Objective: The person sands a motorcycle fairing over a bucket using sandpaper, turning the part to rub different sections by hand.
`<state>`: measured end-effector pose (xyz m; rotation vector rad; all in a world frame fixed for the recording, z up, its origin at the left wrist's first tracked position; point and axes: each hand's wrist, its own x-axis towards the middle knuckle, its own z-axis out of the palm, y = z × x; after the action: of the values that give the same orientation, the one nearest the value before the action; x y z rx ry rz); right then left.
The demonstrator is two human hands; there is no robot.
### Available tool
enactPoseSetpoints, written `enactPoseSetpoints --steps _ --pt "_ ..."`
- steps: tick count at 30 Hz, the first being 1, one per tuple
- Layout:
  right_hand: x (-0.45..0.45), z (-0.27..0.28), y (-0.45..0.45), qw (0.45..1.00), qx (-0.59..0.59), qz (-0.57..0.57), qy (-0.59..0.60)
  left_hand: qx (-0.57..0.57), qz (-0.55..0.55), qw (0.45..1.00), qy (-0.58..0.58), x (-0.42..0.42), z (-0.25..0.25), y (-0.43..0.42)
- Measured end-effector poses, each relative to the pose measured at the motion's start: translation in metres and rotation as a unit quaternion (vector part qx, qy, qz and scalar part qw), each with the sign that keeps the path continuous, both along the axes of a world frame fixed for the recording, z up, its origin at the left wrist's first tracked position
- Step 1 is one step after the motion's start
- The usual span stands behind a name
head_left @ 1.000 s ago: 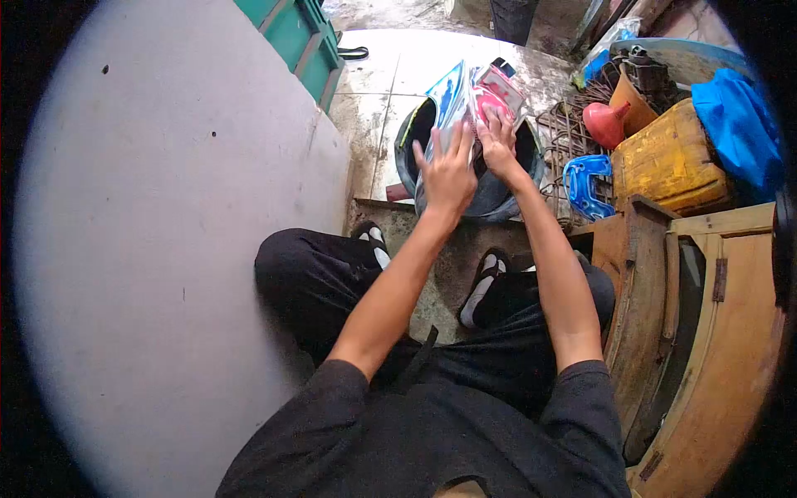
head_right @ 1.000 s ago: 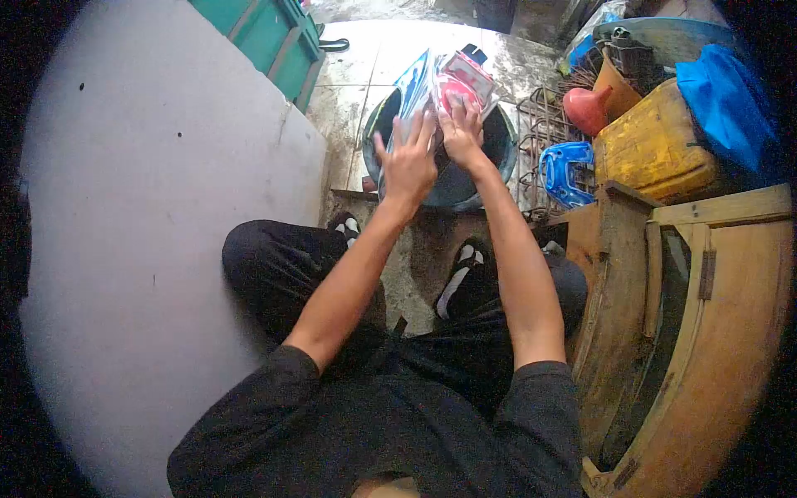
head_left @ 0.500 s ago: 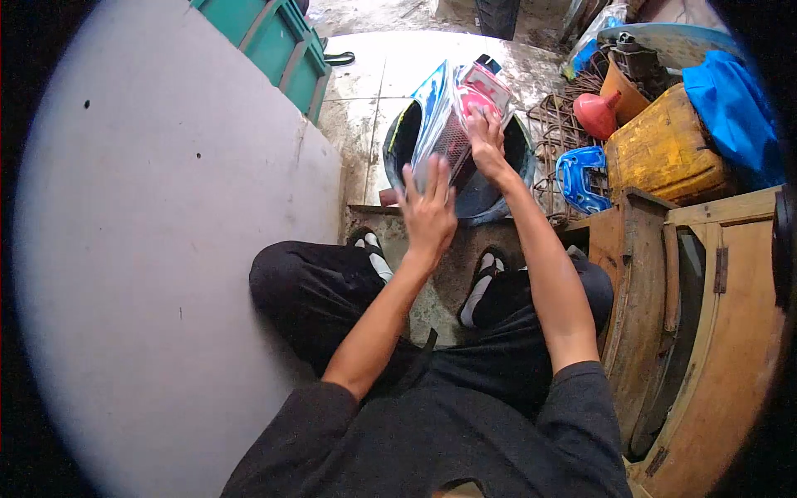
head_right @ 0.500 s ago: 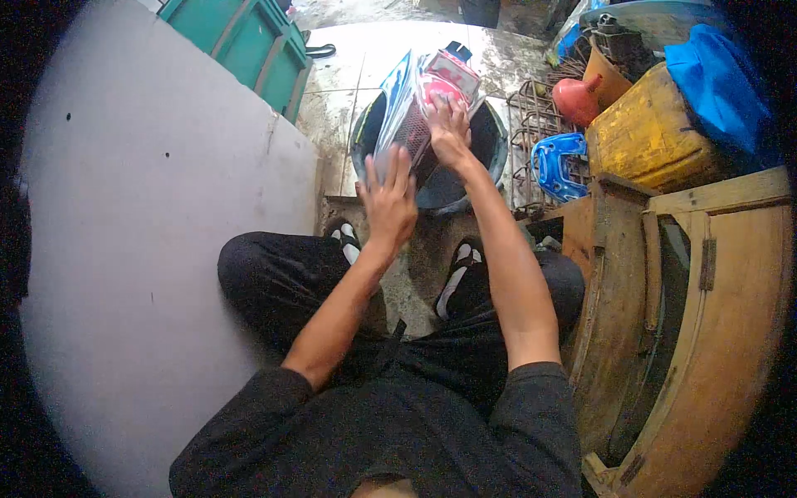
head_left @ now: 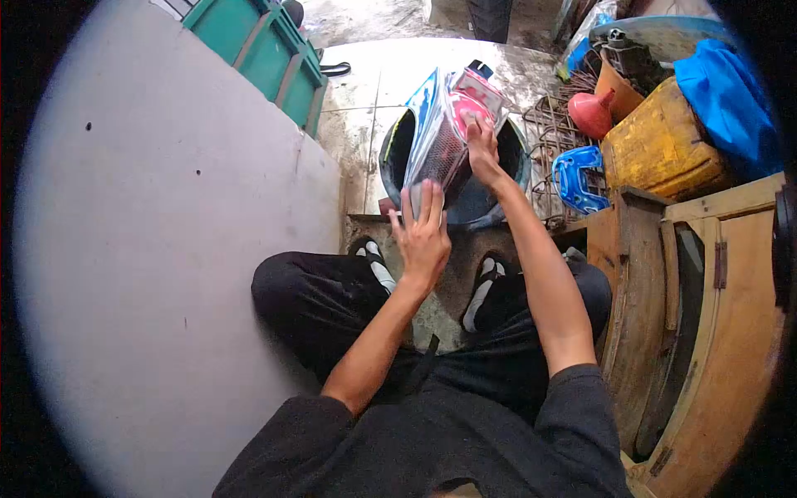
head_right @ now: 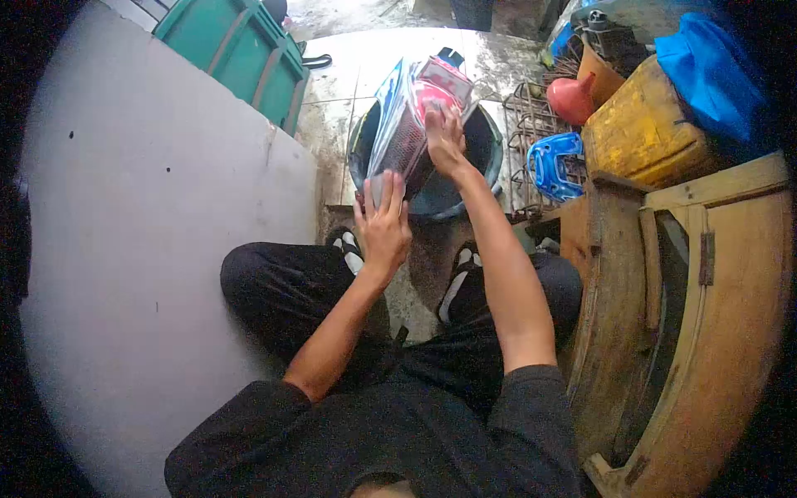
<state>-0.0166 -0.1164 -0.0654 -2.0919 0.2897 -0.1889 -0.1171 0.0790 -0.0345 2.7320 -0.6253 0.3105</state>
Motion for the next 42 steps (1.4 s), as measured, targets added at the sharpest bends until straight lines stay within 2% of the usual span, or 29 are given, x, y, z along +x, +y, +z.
enactPoseSetpoints --steps 3,5,8,14,16,19,22,24,27,28,29,33,36,41,42 --pt "0.001 0.001 -0.002 1.0 -0.007 0.014 -0.005 -0.054 0.005 0.998 -0.01 0.043 0.011 -0.036" --pt "0.001 0.004 -0.001 1.0 -0.004 0.015 -0.004 -0.073 0.008 0.997 0.023 0.085 0.029 -0.063" --pt "0.009 -0.014 -0.006 1.0 -0.017 0.007 -0.018 -0.092 -0.003 0.996 0.014 0.111 0.031 -0.076" --pt "0.0 0.002 -0.001 0.999 0.015 0.006 -0.028 -0.072 0.019 0.997 0.024 0.013 0.005 -0.014" --pt "-0.006 0.011 0.001 0.999 0.037 -0.002 -0.029 0.007 -0.006 1.0 -0.012 0.004 0.003 -0.003" --pt "0.006 -0.008 -0.006 0.997 0.053 0.014 -0.059 -0.003 -0.02 0.998 -0.053 0.045 0.01 -0.025" --pt "0.0 0.004 -0.006 0.997 0.061 0.009 -0.051 -0.032 -0.011 0.998 -0.043 0.104 0.026 -0.058" --pt "-0.001 0.006 -0.01 0.997 0.048 0.019 -0.05 -0.061 -0.045 0.997 0.021 0.121 0.033 -0.067" --pt "0.0 0.005 -0.011 0.997 0.043 0.031 -0.061 -0.083 -0.031 0.996 0.01 0.082 0.018 -0.039" --pt "0.013 -0.018 -0.017 0.995 0.057 0.028 -0.082 -0.075 -0.014 0.997 0.017 0.059 0.013 -0.025" --pt "0.01 -0.017 -0.016 0.995 0.058 0.025 -0.081 -0.067 0.003 0.997 0.027 0.036 0.008 -0.011" --pt "-0.008 0.0 -0.001 0.998 0.022 -0.007 -0.053 -0.014 0.034 0.996 0.078 0.002 0.004 0.006" --pt "0.007 -0.029 -0.009 0.983 -0.111 0.0 -0.147 -0.08 -0.004 0.996 0.042 0.052 0.015 -0.025" --pt "0.007 -0.028 -0.012 0.98 -0.122 0.001 -0.156 -0.059 -0.03 0.995 0.07 0.123 0.035 -0.071" --pt "0.008 -0.027 -0.012 0.98 -0.124 0.004 -0.153 -0.072 -0.017 0.997 0.033 0.116 0.032 -0.07"
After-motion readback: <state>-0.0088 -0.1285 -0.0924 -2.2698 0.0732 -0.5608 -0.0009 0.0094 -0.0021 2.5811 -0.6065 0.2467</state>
